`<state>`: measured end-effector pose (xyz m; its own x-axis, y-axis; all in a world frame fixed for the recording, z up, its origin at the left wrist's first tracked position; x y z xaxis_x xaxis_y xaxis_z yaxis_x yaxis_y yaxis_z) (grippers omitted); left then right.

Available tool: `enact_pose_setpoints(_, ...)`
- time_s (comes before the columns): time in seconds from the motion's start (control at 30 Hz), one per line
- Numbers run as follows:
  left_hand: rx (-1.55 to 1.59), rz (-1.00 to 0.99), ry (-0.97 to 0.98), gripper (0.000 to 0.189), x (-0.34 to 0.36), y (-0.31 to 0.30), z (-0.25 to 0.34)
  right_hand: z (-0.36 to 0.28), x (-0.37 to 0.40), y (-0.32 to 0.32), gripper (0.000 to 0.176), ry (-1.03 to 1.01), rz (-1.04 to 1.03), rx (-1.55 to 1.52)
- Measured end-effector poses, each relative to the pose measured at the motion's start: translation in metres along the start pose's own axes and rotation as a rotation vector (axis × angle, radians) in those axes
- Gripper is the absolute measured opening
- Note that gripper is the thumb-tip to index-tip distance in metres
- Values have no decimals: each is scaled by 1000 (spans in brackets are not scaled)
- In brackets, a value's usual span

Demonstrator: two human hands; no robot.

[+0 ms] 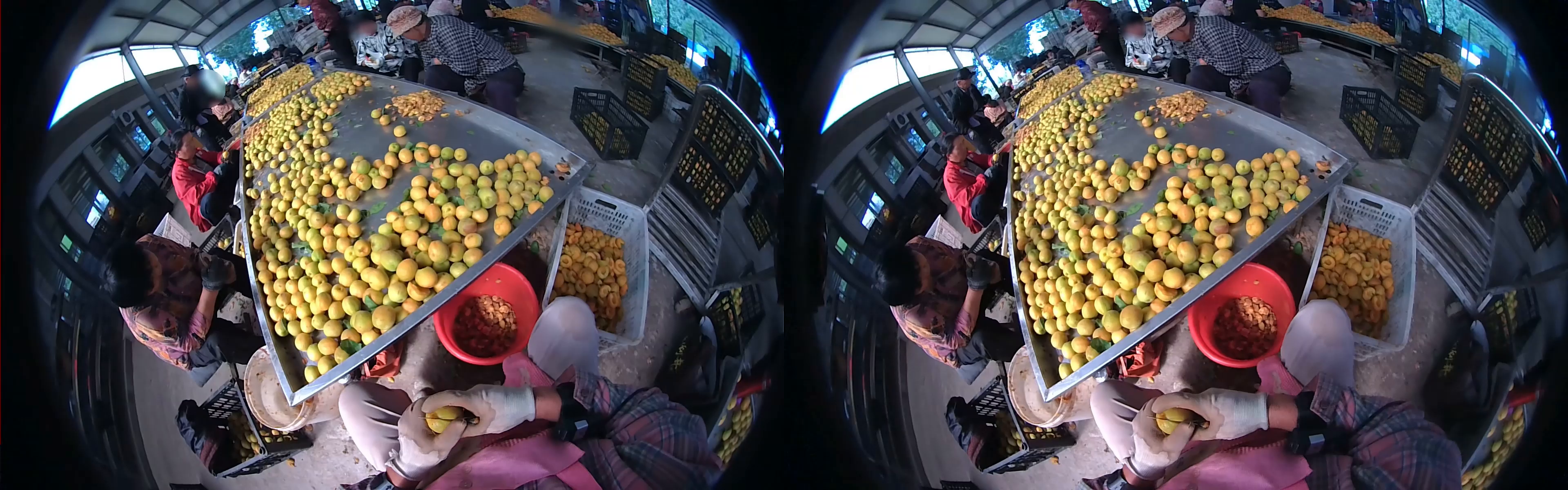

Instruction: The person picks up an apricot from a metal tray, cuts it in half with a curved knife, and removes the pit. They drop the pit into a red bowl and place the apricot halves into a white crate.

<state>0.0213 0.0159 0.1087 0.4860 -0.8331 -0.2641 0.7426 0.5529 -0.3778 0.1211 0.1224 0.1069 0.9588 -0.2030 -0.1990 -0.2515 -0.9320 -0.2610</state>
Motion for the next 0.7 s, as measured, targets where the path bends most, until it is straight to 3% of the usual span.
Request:
enact_pose_setpoints(0.07,-50,-41,86,23,0,-2,5,0,3,0,63,16,-8,10)
enact_pose_setpoints(0.13,132,-186,-152,27,1,1,1,5,6,3,62,106,-82,6)
enact_pose_setpoints(0.17,133,-191,-152,27,3,3,-3,9,7,4,62,108,-77,5)
enact_pose_setpoints(0.23,215,-136,-181,36,8,6,-15,12,8,4,62,2,30,-26)
enact_pose_setpoints(0.27,216,-135,-182,36,8,9,-11,9,6,0,62,56,39,15)
enact_pose_setpoints(0.33,357,70,-337,36,4,9,-7,9,3,-3,64,44,106,71)
enact_pose_setpoints(0.43,473,51,-423,35,-2,14,-8,5,3,-8,65,90,161,79)
enact_pose_setpoints(0.5,426,15,-433,33,-4,13,-7,4,3,-10,66,66,204,98)
enact_pose_setpoints(0.57,285,-2,-405,31,-1,13,-8,9,3,-8,66,69,104,75)
enact_pose_setpoints(0.7,300,-63,-373,30,1,11,-7,24,5,-3,65,47,55,96)
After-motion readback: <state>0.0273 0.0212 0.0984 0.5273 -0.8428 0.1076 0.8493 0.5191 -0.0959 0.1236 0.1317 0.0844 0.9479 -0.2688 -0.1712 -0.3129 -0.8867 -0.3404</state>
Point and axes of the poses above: each hand's wrist, its own x-axis away from the middle knuckle, its own y-axis out of the palm, z = x × y, the point moved 4 cm from there along -x, towards the middle knuckle, and after that the axes turned 12 degrees about z, right-handed, at the moved point
